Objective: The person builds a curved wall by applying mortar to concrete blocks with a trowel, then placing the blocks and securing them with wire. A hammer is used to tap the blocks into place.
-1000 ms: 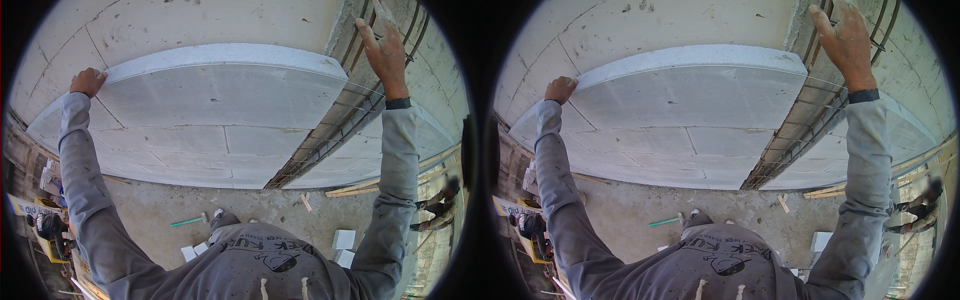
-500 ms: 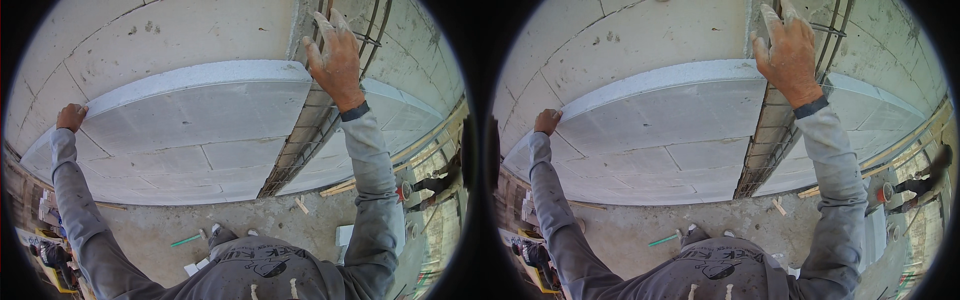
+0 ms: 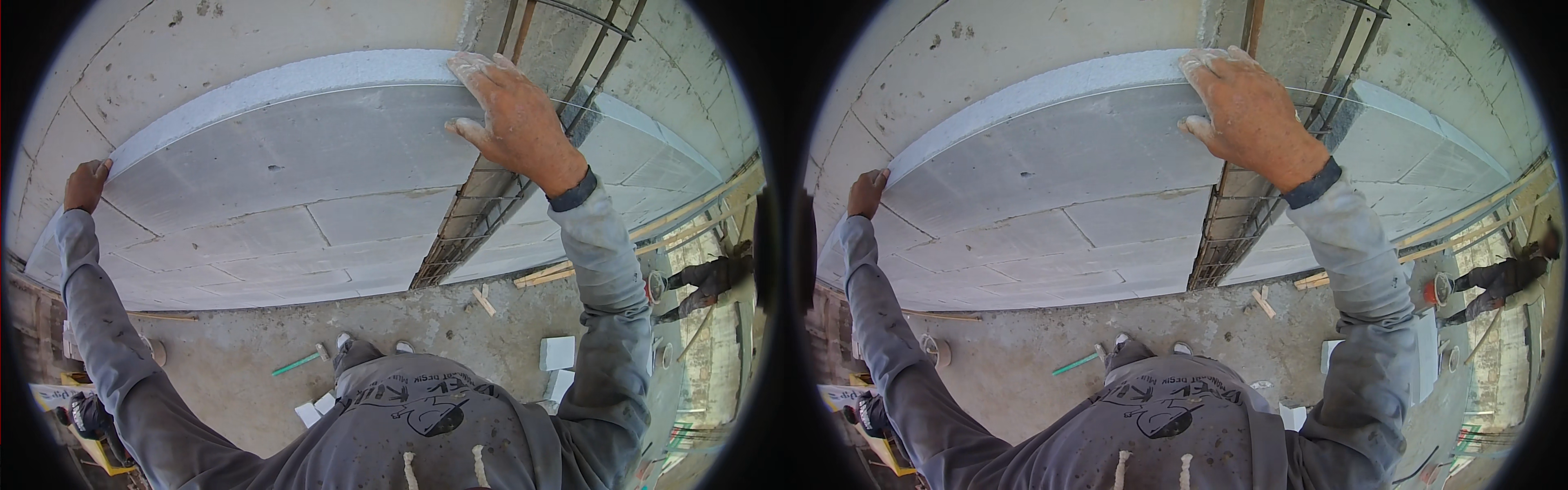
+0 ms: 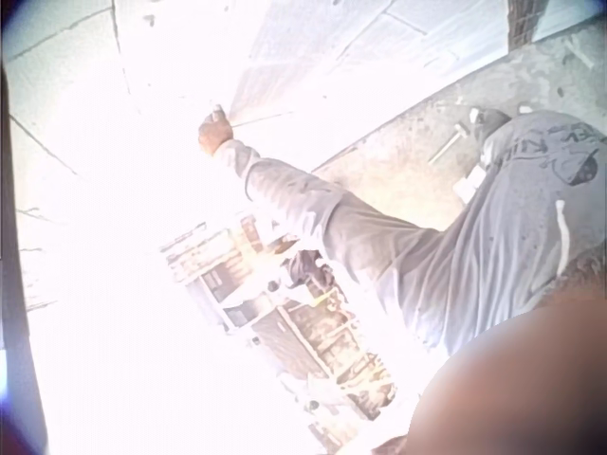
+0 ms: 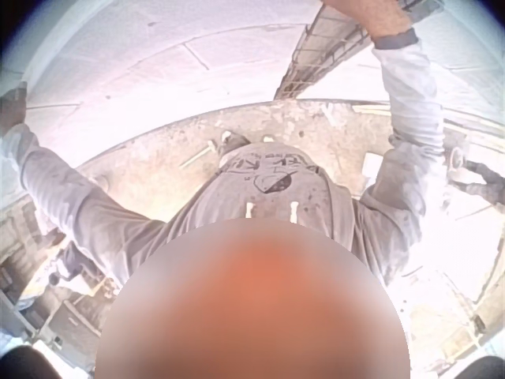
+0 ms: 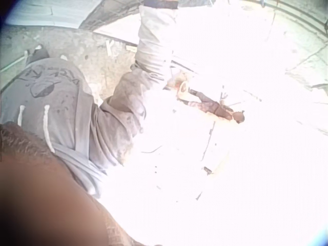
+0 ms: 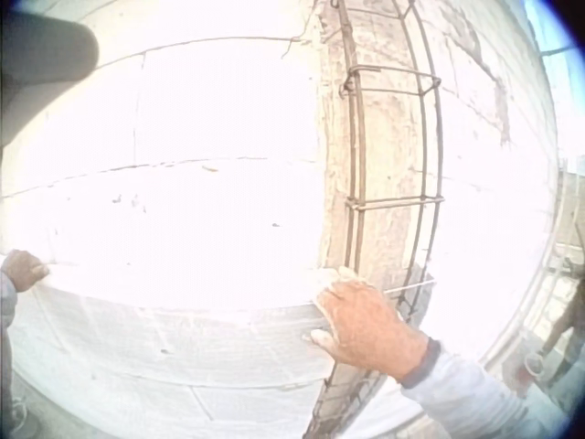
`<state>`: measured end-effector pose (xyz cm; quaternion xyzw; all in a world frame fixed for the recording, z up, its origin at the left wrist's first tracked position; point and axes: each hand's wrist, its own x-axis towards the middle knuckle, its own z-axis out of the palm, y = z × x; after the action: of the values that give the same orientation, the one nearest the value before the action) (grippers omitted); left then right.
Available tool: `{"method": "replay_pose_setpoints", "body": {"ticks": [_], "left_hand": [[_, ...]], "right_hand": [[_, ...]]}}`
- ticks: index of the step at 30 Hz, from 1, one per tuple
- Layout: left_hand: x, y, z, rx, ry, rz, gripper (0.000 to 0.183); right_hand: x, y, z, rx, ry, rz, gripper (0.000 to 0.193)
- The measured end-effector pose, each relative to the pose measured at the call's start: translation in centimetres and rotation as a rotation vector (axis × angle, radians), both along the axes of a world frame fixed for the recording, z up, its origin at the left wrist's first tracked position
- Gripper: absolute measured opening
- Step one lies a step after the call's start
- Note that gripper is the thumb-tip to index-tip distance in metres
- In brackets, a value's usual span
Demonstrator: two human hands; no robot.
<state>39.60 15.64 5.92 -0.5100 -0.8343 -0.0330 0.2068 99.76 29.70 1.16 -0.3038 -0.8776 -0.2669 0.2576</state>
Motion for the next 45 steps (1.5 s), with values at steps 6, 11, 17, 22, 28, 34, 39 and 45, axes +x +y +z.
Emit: {"method": "replay_pose_setpoints", "body": {"ticks": [6, 11, 17, 22, 28, 34, 39, 45], "left_hand": [[-0.5, -0.4, 0.1, -0.022, 0.025, 0.002, 0.045], [1.2, -1.0, 0.0, -0.009, 0.059, 0.038, 0.045], [2.6, -1.1, 0.1, -0.017, 0.044, 0.054, 0.044], [3.3, -1.0, -0.1, 0.041, 0.006, 0.030, 0.044], [1.6, -2.5, -0.3, 0.058, 0.018, 0.028, 0.047], [4.3, -1.5, 0.5, 0.028, -0.018, 0.053, 0.044], [4.1, -2.2, 0.3, 0.065, -0.014, 0.061, 0.044], [4.9, -1.5, 0.2, 0.061, -0.061, 0.055, 0.047]], "right_hand": [[-0.1, -0.5, -0.2, -0.028, 0.064, 0.022, 0.059], [-0.5, -1.2, -0.3, -0.060, 0.112, 0.014, 0.060], [-0.6, -1.4, -0.2, -0.077, 0.136, 0.009, 0.062], [-0.7, -1.2, 0.0, -0.061, 0.149, 0.004, 0.060], [-2.1, -1.5, -0.6, -0.045, 0.155, -0.007, 0.062], [-1.1, -1.5, -1.2, -0.010, 0.150, -0.031, 0.063], [-1.4, -1.2, -1.3, 0.014, 0.157, -0.051, 0.062], [-1.0, -1.2, -0.9, -0.012, 0.191, -0.013, 0.060]]}}
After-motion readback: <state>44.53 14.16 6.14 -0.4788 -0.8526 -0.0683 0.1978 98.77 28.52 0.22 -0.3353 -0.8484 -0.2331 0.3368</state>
